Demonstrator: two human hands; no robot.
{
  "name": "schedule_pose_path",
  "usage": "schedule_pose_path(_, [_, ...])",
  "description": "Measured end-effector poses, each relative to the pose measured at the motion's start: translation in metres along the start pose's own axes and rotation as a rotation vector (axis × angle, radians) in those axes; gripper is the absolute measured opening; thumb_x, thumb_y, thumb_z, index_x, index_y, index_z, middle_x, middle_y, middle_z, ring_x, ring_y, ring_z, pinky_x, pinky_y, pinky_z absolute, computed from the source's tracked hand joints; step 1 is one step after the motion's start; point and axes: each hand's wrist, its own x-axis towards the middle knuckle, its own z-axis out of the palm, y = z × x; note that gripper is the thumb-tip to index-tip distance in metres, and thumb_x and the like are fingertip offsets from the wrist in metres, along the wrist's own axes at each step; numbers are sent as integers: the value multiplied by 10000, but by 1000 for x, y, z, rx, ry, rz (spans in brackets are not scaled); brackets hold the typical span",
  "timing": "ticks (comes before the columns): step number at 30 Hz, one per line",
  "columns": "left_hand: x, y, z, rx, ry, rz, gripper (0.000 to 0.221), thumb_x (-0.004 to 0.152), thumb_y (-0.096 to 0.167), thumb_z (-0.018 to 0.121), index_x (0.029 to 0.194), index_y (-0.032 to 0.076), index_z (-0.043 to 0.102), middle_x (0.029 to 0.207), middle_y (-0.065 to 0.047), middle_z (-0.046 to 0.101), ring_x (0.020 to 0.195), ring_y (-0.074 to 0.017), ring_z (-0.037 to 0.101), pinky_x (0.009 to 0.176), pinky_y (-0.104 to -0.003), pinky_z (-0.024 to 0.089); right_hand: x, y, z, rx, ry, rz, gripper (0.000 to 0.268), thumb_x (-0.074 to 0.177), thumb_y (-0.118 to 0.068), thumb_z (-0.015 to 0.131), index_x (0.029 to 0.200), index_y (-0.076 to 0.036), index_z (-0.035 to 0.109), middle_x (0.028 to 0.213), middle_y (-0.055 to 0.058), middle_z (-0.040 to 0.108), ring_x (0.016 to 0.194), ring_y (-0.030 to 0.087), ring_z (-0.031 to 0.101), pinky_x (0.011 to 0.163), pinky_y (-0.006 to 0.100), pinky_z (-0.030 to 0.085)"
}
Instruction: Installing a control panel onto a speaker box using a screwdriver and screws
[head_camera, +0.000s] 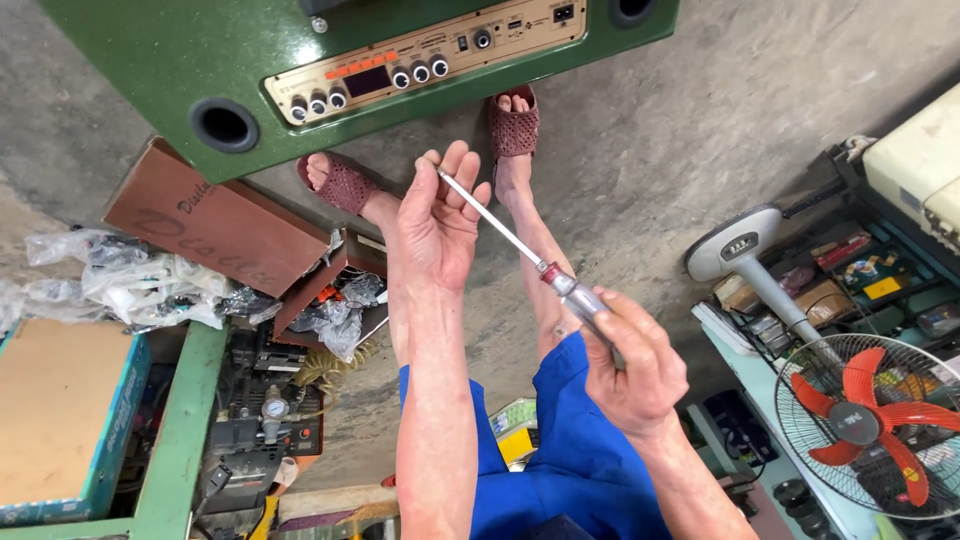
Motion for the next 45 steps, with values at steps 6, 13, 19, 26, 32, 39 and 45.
schedule_pose_path(6, [37,-46,1,47,28,-58,264,1023,158,668,1225,-12,675,1254,-269,683,1128,-375,700,895,-542,639,2,22,-7,-147,15,4,274,941,-162,807,1089,50,716,996,177,741,853,304,763,742,369,623])
schedule_pose_path(13, [82,-79,19,-161,-55,-74,363,1037,75,609,1365,-72,553,1277,-236,680,1134,-304,707,985,-391,615,51,29,-4,-129,-148,190,351,877,142,793,1183,110,624,1121,251,705,951,344,720,803,408,607])
schedule_pose_path(19, [85,-80,20,-178,-95,-11,400,1035,30,608,1399,-100,504,1324,-249,647,1203,-300,671,1049,-372,581,77,32,-2,-154,-242,146,361,909,132,800,1225,106,627,1152,255,684,887,318,718,731,387,605])
schedule_pose_path(26, [84,-80,25,-174,-111,39,414,1048,-4,566,1418,-156,455,1336,-275,630,1209,-293,665,1074,-360,560,101,20,3,-177,-307,112,354,911,147,800,1225,113,640,1165,256,691,900,302,725,727,366,607])
schedule_pose_path(32, [83,-82,24,-197,-122,42,354,1059,37,591,1369,-124,535,1288,-237,674,1150,-284,700,1034,-361,581,117,7,7,-267,-378,59,357,939,99,815,1251,111,642,1137,244,705,768,254,698,614,341,566])
schedule_pose_path(39, [47,-74,32,-414,-416,-157,402,1170,71,422,1546,-73,411,1386,-211,660,1223,-285,703,1088,-373,594,127,4,24,-520,-399,-127,267,1056,-208,838,1159,22,749,660,15,652,427,134,444,436,304,332])
schedule_pose_path(45, [53,-70,41,-152,-144,-74,212,983,-2,656,1179,-85,646,1028,-184,743,906,-224,760,736,-236,605,120,-2,15,-168,-513,101,638,963,-252,803,1388,84,464,1330,284,556,1102,396,626,848,446,552])
